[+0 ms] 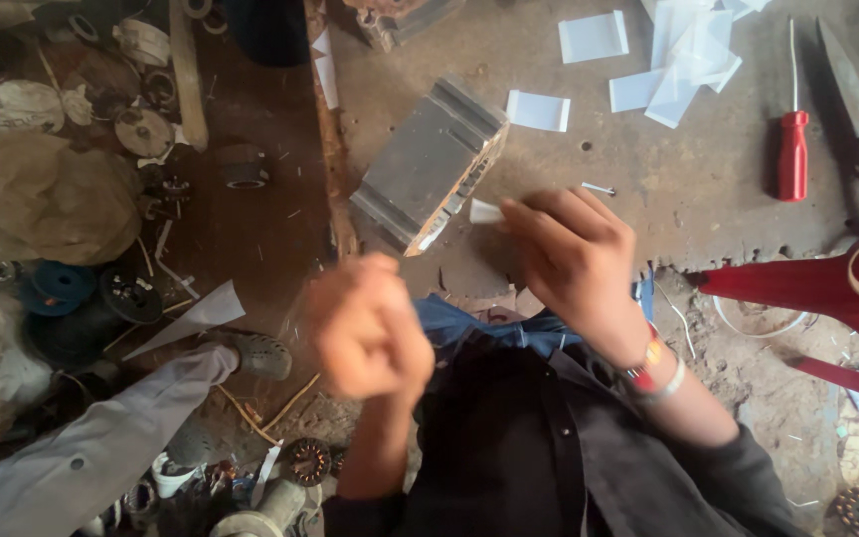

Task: The person prepares small white insulating strips by hand and with shears, then inserts them one at a time into the slots of an electronic component.

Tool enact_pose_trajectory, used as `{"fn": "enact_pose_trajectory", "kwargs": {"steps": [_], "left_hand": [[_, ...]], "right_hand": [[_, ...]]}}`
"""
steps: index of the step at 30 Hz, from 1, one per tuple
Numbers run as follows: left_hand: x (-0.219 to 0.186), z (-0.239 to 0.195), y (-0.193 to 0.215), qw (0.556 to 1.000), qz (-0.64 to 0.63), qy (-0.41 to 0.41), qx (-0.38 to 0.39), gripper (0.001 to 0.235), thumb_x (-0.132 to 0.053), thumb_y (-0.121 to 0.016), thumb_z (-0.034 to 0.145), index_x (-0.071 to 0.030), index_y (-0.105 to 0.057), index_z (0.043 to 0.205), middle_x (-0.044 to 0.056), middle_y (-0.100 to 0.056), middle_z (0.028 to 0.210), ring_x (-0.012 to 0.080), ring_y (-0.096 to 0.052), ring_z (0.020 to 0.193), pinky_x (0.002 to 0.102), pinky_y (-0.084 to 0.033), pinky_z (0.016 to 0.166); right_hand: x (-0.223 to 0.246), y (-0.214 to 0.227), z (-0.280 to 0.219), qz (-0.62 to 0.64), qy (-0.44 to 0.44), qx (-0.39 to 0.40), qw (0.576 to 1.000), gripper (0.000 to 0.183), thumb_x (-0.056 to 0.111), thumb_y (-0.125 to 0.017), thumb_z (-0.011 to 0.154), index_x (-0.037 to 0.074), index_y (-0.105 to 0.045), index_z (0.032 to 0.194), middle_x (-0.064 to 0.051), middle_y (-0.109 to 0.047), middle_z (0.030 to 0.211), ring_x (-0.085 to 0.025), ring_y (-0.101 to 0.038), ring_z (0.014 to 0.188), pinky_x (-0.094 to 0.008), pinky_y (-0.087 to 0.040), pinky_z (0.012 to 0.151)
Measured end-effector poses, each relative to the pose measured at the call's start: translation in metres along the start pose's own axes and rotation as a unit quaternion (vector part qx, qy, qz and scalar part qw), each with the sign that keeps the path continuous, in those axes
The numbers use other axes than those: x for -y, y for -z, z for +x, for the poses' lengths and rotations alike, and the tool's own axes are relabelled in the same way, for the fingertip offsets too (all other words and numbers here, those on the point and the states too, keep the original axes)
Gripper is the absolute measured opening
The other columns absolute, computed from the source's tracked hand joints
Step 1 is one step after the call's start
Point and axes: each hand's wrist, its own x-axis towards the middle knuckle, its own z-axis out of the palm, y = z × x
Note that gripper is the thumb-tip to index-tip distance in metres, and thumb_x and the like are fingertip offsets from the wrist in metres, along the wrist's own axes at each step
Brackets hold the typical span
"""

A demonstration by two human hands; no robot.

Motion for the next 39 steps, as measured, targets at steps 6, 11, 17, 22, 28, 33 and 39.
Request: {"fn": "enact_pose_trajectory", "kwargs": {"steps": [6, 11, 17, 22, 28, 33, 39], "left_hand": [[0.055, 0.006, -0.011, 0.976, -0.080, 0.195, 0.048, 0.059, -0.048, -0.044, 0.117, 0.004, -0.053, 0.144, 0.016, -0.057, 0.139, 0.0238, -0.054, 0.132, 0.034, -0.041, 0.119], [0.071, 0.015, -0.008, 0.951, -0.151, 0.222, 0.155, 0.083, -0.070, -0.027, 0.110, 0.003, -0.058, 0.135, 0.015, -0.061, 0.140, 0.0257, -0.055, 0.138, 0.039, -0.037, 0.125], [0.071, 0.016, -0.009, 0.918, -0.221, 0.275, 0.181, 0.094, -0.077, -0.027, 0.105, 0.004, -0.053, 0.146, 0.018, -0.056, 0.147, 0.0306, -0.056, 0.138, 0.043, -0.039, 0.122], [0.071, 0.022, -0.005, 0.937, -0.121, 0.224, 0.238, 0.101, -0.078, -0.009, 0.106, 0.002, -0.057, 0.144, 0.017, -0.063, 0.148, 0.0316, -0.057, 0.140, 0.048, -0.026, 0.132], [0.071, 0.025, -0.005, 0.935, -0.123, 0.225, 0.243, 0.102, -0.079, -0.009, 0.105, 0.002, -0.055, 0.147, 0.017, -0.061, 0.149, 0.0304, -0.055, 0.141, 0.045, -0.026, 0.130], [0.070, 0.021, -0.008, 0.919, -0.176, 0.265, 0.232, 0.103, -0.081, -0.016, 0.104, 0.003, -0.051, 0.151, 0.018, -0.054, 0.149, 0.0300, -0.053, 0.141, 0.041, -0.039, 0.123], [0.071, 0.018, -0.007, 0.921, -0.168, 0.264, 0.230, 0.104, -0.083, -0.016, 0.103, 0.003, -0.050, 0.151, 0.018, -0.054, 0.150, 0.0296, -0.051, 0.143, 0.041, -0.038, 0.124]], "right_hand": [[-0.005, -0.019, 0.009, -0.027, 0.022, -0.018, 0.999, 0.023, -0.009, -0.072, 0.081, 0.007, -0.073, 0.098, -0.005, -0.069, 0.099, -0.026, -0.066, 0.090, -0.037, -0.054, 0.076], [-0.005, -0.026, 0.012, -0.003, -0.025, -0.011, 1.000, 0.017, -0.006, -0.075, 0.082, 0.007, -0.072, 0.092, -0.006, -0.067, 0.087, -0.026, -0.063, 0.076, -0.038, -0.051, 0.068], [0.000, -0.029, 0.018, 0.030, -0.022, 0.009, 0.999, 0.017, -0.002, -0.078, 0.086, 0.005, -0.074, 0.101, -0.009, -0.067, 0.087, -0.026, -0.064, 0.072, -0.037, -0.051, 0.066], [0.005, -0.020, 0.021, 0.051, -0.039, 0.031, 0.997, 0.027, 0.008, -0.086, 0.080, 0.002, -0.072, 0.102, -0.010, -0.064, 0.080, -0.028, -0.062, 0.066, -0.038, -0.050, 0.061], [-0.002, -0.007, 0.009, 0.015, -0.047, 0.005, 0.999, 0.019, 0.010, -0.085, 0.090, 0.006, -0.068, 0.099, -0.007, -0.072, 0.093, -0.023, -0.069, 0.078, -0.034, -0.053, 0.069], [-0.014, -0.025, 0.007, -0.067, -0.064, -0.017, 0.996, 0.027, 0.016, -0.087, 0.092, 0.005, -0.063, 0.088, -0.009, -0.064, 0.080, -0.029, -0.064, 0.067, -0.038, -0.049, 0.059], [-0.014, -0.025, 0.013, -0.070, -0.056, 0.005, 0.996, 0.036, 0.024, -0.088, 0.087, 0.007, -0.057, 0.080, -0.010, -0.058, 0.073, -0.032, -0.059, 0.058, -0.042, -0.046, 0.053]]}}
